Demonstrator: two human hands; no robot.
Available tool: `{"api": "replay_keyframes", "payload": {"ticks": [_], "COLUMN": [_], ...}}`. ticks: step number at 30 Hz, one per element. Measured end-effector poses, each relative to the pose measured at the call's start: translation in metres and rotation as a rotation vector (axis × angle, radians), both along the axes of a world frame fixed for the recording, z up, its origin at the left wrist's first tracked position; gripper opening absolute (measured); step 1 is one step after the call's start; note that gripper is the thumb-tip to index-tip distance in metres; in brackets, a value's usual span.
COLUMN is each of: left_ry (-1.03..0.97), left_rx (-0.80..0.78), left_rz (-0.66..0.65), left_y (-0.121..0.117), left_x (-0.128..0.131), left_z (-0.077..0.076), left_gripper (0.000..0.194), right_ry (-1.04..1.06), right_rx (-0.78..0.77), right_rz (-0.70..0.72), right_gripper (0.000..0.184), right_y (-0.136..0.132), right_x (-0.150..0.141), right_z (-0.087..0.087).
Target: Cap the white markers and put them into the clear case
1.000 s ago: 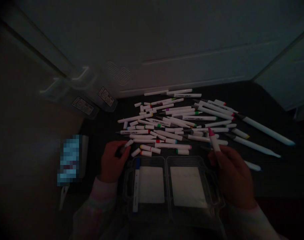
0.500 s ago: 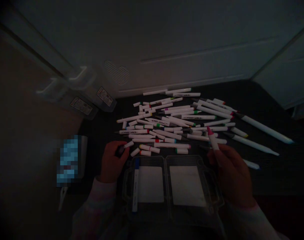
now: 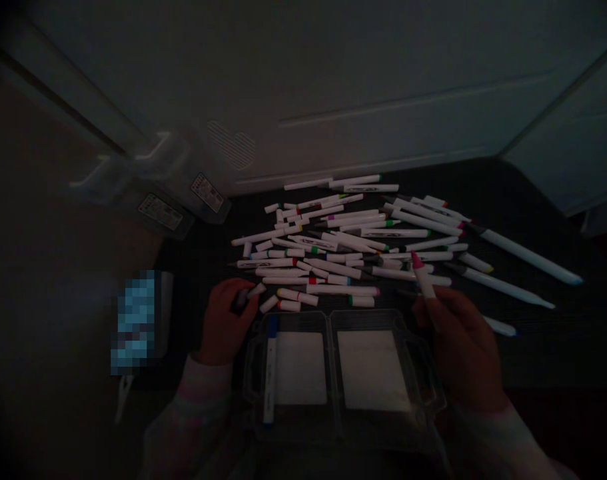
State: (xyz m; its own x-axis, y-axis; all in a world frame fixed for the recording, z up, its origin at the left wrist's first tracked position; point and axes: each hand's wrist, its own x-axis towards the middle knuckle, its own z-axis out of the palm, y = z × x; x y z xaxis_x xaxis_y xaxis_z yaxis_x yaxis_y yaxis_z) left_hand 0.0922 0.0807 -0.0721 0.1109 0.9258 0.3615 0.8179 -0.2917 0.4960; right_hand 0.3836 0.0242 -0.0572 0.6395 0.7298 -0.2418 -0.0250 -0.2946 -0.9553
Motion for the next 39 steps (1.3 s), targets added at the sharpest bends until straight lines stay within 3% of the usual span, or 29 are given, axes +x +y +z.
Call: {"api": "replay_keyframes", "payload": {"ticks": [5, 15, 17, 22, 24, 36, 39], "left_ry": [-0.021, -0.085, -0.044, 0.175, 0.232, 0.221, 0.161], "left_rx": [-0.007, 0.047, 0.062, -0.005, -0.022, 0.02, 0.039], "left_rz": [0.0, 0.044, -0.019, -0.334, -0.389, -0.262, -0.261], "left_y": [0.0, 0.001, 0.0, -0.006, -0.008, -0.008, -0.009], "left_x": [0.0, -0.002, 0.0, 0.016, 0.021, 0.01, 0.01], "left_z": [0.0, 0.002, 0.005, 0.017, 0.02, 0.017, 0.026], "left_gripper": [0.012, 0.012, 0.014, 0.023, 0.022, 0.021, 0.02], "right_ry": [0.134, 0.151, 0.134, 0.162, 0.162, 0.22, 0.187], "right_rx": [0.029, 0.054, 0.059, 0.091, 0.092, 0.127, 0.127], "right_rz": [0.005, 0.029, 0.032, 0.019, 0.016, 0.026, 0.022], "right_gripper": [0.026, 0.028, 0.028, 0.03, 0.03, 0.028, 0.026], "right_y": [-0.001, -0.002, -0.002, -0.001, -0.001, 0.0, -0.001], "right_x": [0.0, 0.003, 0.004, 0.004, 0.003, 0.001, 0.002], "right_z": [0.0, -0.005, -0.006, -0.007, -0.006, -0.006, -0.006]}}
